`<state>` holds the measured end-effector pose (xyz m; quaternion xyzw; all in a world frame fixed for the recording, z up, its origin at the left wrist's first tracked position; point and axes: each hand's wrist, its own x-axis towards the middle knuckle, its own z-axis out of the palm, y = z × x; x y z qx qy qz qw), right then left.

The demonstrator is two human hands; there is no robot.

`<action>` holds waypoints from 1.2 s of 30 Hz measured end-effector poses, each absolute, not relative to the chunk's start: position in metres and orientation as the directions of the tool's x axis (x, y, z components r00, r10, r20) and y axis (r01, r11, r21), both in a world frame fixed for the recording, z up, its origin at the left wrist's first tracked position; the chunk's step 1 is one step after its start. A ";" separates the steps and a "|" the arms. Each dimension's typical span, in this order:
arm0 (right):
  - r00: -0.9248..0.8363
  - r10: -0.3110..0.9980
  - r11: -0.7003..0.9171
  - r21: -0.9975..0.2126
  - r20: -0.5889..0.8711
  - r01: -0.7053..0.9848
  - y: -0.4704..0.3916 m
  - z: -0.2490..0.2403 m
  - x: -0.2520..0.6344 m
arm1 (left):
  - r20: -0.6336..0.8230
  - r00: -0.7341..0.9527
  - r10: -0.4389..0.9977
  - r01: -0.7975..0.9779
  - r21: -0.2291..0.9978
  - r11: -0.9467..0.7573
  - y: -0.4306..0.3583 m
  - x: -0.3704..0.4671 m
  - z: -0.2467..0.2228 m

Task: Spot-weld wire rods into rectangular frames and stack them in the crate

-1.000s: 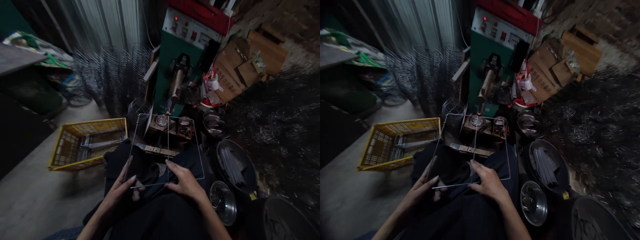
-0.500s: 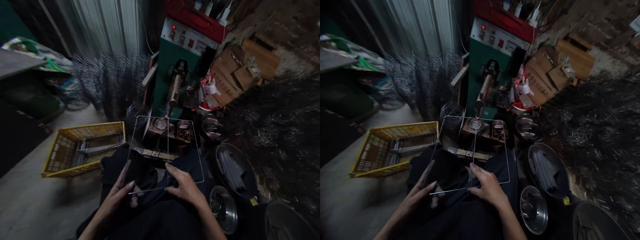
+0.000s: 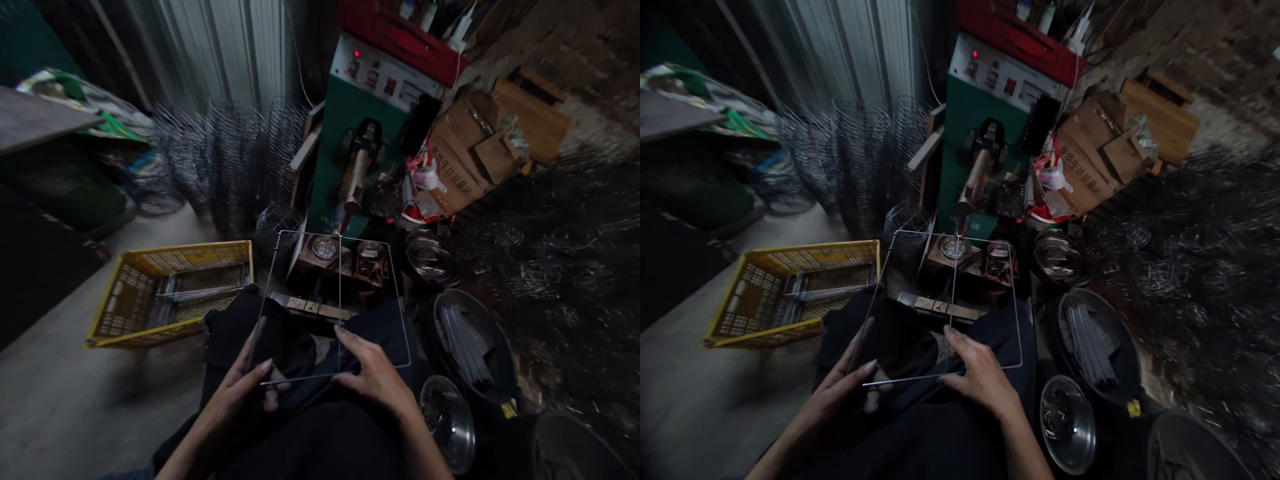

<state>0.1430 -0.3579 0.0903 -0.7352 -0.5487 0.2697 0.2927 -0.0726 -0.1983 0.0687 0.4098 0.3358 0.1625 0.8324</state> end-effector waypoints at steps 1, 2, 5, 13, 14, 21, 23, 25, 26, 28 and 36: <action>0.251 0.965 -0.225 -0.727 -0.074 0.649 -0.358 0.091 0.143 | -0.431 0.719 0.546 0.007 0.789 0.614 -0.198 -0.072 0.070; 0.248 0.966 -0.223 -0.727 -0.074 0.650 -0.357 0.091 0.144 | -0.437 0.715 0.545 0.009 0.785 0.619 -0.198 -0.071 0.071; 0.243 0.967 -0.223 -0.721 -0.077 0.656 -0.356 0.093 0.145 | -0.457 0.707 0.540 0.007 0.768 0.641 -0.197 -0.070 0.074; 0.276 0.954 -0.268 -0.744 -0.116 0.612 -0.353 0.092 0.143 | -0.430 0.748 0.505 0.003 0.764 0.645 -0.194 -0.072 0.056; 0.286 0.951 -0.276 -0.746 -0.119 0.607 -0.354 0.090 0.142 | -0.429 0.751 0.502 -0.004 0.758 0.652 -0.195 -0.072 0.054; 0.305 0.952 -0.218 -0.688 0.005 0.692 -0.343 0.078 0.153 | -0.364 0.765 0.531 -0.047 0.791 0.610 -0.177 -0.056 0.053; 0.333 0.942 -0.237 -0.641 0.031 0.730 -0.326 0.079 0.168 | -0.305 0.791 0.531 -0.077 0.811 0.580 -0.156 -0.040 0.051; 0.361 0.931 -0.270 -0.577 0.047 0.771 -0.304 0.083 0.188 | -0.236 0.821 0.520 -0.125 0.814 0.567 -0.129 -0.018 0.047; 0.373 0.926 -0.285 -0.544 0.056 0.789 -0.292 0.087 0.200 | -0.202 0.834 0.513 -0.151 0.811 0.565 -0.115 -0.006 0.046; 0.393 0.916 -0.306 -0.491 0.083 0.816 -0.268 0.095 0.225 | -0.150 0.846 0.511 -0.197 0.803 0.563 -0.085 0.018 0.045; 0.384 0.900 -0.274 -0.418 0.205 0.866 -0.200 0.107 0.304 | -0.114 0.849 0.515 -0.230 0.799 0.556 -0.003 0.082 0.052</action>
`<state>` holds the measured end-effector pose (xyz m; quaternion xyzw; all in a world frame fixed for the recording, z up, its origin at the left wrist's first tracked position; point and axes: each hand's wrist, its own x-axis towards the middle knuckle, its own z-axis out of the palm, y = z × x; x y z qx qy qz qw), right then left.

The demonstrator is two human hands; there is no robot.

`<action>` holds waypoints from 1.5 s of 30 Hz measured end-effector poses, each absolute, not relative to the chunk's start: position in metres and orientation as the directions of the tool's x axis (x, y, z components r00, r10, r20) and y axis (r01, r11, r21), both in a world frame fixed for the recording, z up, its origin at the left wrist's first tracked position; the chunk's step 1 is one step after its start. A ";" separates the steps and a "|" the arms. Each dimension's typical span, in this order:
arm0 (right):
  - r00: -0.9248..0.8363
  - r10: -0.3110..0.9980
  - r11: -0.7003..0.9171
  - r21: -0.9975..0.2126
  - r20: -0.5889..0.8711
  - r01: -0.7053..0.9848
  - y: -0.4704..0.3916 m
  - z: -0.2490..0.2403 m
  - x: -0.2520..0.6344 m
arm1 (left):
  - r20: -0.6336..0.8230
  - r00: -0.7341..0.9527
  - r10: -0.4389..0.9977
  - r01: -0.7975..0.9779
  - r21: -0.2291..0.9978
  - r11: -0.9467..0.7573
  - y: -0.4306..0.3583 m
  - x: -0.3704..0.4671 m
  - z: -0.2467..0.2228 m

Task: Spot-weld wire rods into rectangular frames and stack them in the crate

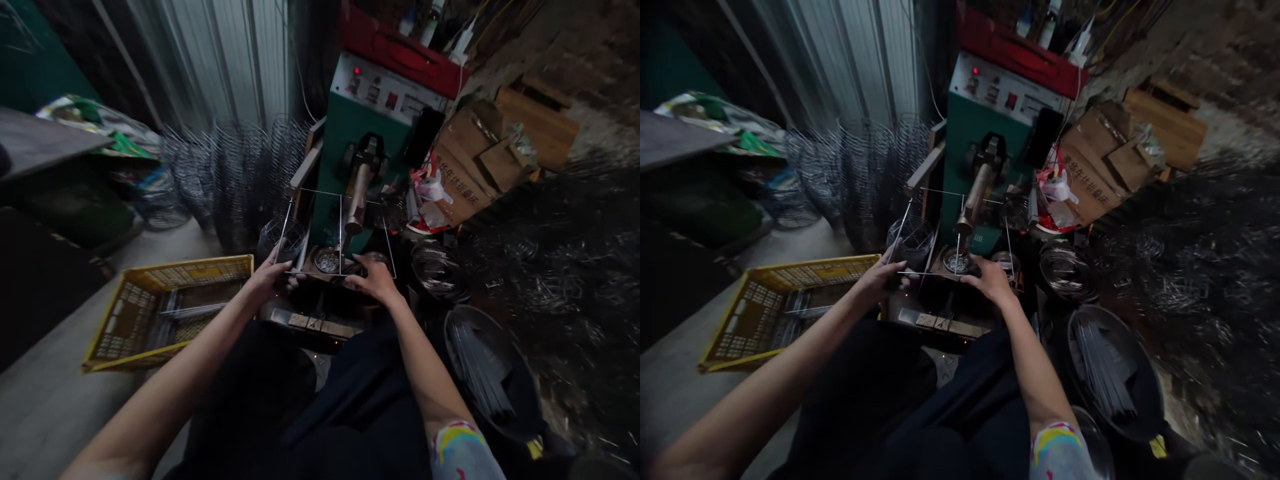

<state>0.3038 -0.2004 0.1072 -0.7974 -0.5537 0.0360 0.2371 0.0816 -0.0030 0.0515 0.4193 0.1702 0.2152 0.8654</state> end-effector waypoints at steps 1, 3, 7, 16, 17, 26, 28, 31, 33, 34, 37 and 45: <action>0.373 0.902 -0.260 -0.416 0.219 0.872 -0.196 0.106 0.309 | -0.110 0.848 0.518 -0.233 0.801 0.552 0.002 0.085 0.053; 0.359 0.900 -0.239 -0.409 0.246 0.881 -0.188 0.104 0.318 | -0.098 0.847 0.523 -0.233 0.815 0.531 0.009 0.091 0.055; 0.378 0.877 -0.235 -0.421 0.296 0.876 -0.178 0.100 0.328 | -0.092 0.839 0.536 -0.217 0.847 0.486 0.017 0.099 0.057; 0.383 0.867 -0.219 -0.447 0.318 0.867 -0.168 0.101 0.339 | -0.099 0.840 0.534 -0.237 0.817 0.525 0.024 0.107 0.061; 0.378 0.870 -0.214 -0.448 0.317 0.868 -0.167 0.102 0.340 | -0.105 0.838 0.536 -0.234 0.817 0.526 0.025 0.109 0.062; 0.386 0.864 -0.215 -0.458 0.322 0.863 -0.162 0.103 0.347 | -0.103 0.840 0.532 -0.214 0.840 0.499 0.031 0.118 0.062; 0.381 0.863 -0.211 -0.447 0.333 0.869 -0.163 0.103 0.347 | -0.103 0.836 0.538 -0.219 0.838 0.501 0.032 0.117 0.060; 0.383 0.856 -0.209 -0.447 0.346 0.870 -0.162 0.100 0.347 | -0.102 0.830 0.548 -0.223 0.840 0.494 0.034 0.117 0.057; 0.389 0.860 -0.205 -0.473 0.331 0.857 -0.162 0.096 0.347 | -0.097 0.830 0.549 -0.226 0.842 0.489 0.035 0.118 0.055; 0.392 0.862 -0.203 -0.491 0.320 0.847 -0.161 0.094 0.347 | -0.094 0.831 0.548 -0.226 0.843 0.488 0.035 0.118 0.055; 0.401 0.860 -0.205 -0.506 0.317 0.838 -0.164 0.089 0.349 | -0.078 0.832 0.550 -0.235 0.847 0.477 0.035 0.119 0.055; 0.862 0.481 -0.343 -0.870 0.161 0.354 -0.205 0.082 0.377 | -0.071 0.828 0.556 -0.254 0.837 0.485 0.030 0.117 0.057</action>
